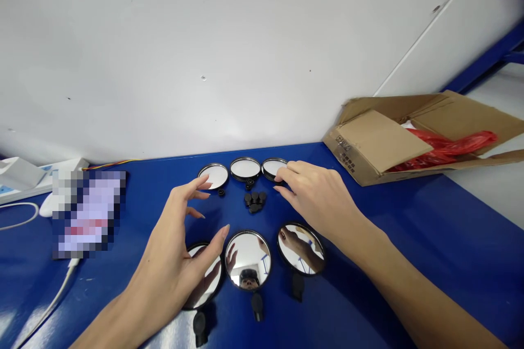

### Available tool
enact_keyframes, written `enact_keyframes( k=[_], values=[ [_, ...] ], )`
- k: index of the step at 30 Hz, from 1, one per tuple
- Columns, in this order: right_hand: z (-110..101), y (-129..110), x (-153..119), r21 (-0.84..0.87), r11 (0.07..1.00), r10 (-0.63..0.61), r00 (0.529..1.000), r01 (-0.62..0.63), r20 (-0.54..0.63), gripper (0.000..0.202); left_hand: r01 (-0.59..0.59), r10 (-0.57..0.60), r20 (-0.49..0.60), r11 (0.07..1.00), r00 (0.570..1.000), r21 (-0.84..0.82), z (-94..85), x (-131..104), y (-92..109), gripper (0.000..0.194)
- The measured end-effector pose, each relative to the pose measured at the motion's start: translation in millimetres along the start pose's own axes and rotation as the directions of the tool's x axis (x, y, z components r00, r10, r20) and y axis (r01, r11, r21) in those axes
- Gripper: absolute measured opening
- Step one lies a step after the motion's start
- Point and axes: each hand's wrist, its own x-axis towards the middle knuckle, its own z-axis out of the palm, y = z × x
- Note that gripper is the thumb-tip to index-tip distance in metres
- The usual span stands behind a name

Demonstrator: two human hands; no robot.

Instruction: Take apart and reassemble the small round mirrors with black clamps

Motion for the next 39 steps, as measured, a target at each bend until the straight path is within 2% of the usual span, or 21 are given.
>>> enact_keyframes(
  k=[6, 9, 12, 16, 20, 22, 29, 34, 39],
  values=[
    [-1, 0, 0, 0.064, 0.998, 0.003, 1.000, -0.001, -0.026, 0.009, 0.030, -0.029, 0.016, 1.000, 0.999, -0.004, -0.1, -1, 0, 0.073],
    [-1, -1, 1, 0.131, 0.990, 0.067, 0.995, -0.056, -0.079, 0.002, 0.038, -0.038, 0.021, 0.999, 0.999, 0.003, -0.8, -2, 0, 0.071],
    [-3, -4, 1, 0.257, 0.959, 0.149, 0.985, -0.123, -0.083, 0.014, 0.033, -0.033, 0.032, 0.999, 0.999, 0.004, -1.4, -3, 1, 0.072],
    [-11, -10, -1, 0.500, 0.839, 0.210, 0.975, -0.216, 0.069, 0.021, 0.079, -0.079, 0.029, 0.997, 0.996, 0.009, -1.1, -3, 3, 0.071],
    [-22, -12, -4, 0.638, 0.714, 0.168, 0.955, -0.290, 0.247, 0.024, 0.070, -0.070, 0.022, 0.997, 0.997, 0.022, 0.0, -2, 2, 0.071],
    [-25, -11, -5, 0.674, 0.684, 0.139, 0.956, -0.281, 0.258, 0.023, 0.054, -0.054, 0.024, 0.998, 0.998, 0.024, 0.2, -2, 0, 0.071],
    [-25, -7, -1, 0.773, 0.609, 0.102, 0.984, -0.178, 0.146, 0.017, 0.056, -0.056, 0.021, 0.998, 0.998, 0.017, 0.1, -2, -2, 0.070],
    [-27, -5, 0, 0.726, 0.669, 0.110, 0.987, -0.161, 0.117, 0.018, 0.052, -0.053, 0.034, 0.998, 0.998, 0.027, 0.2, -2, -1, 0.070],
    [-21, -4, -3, 0.610, 0.761, 0.103, 0.969, -0.223, 0.226, 0.002, 0.072, -0.074, 0.051, 0.997, 0.996, 0.035, -0.8, -1, -2, 0.069]
  ],
)
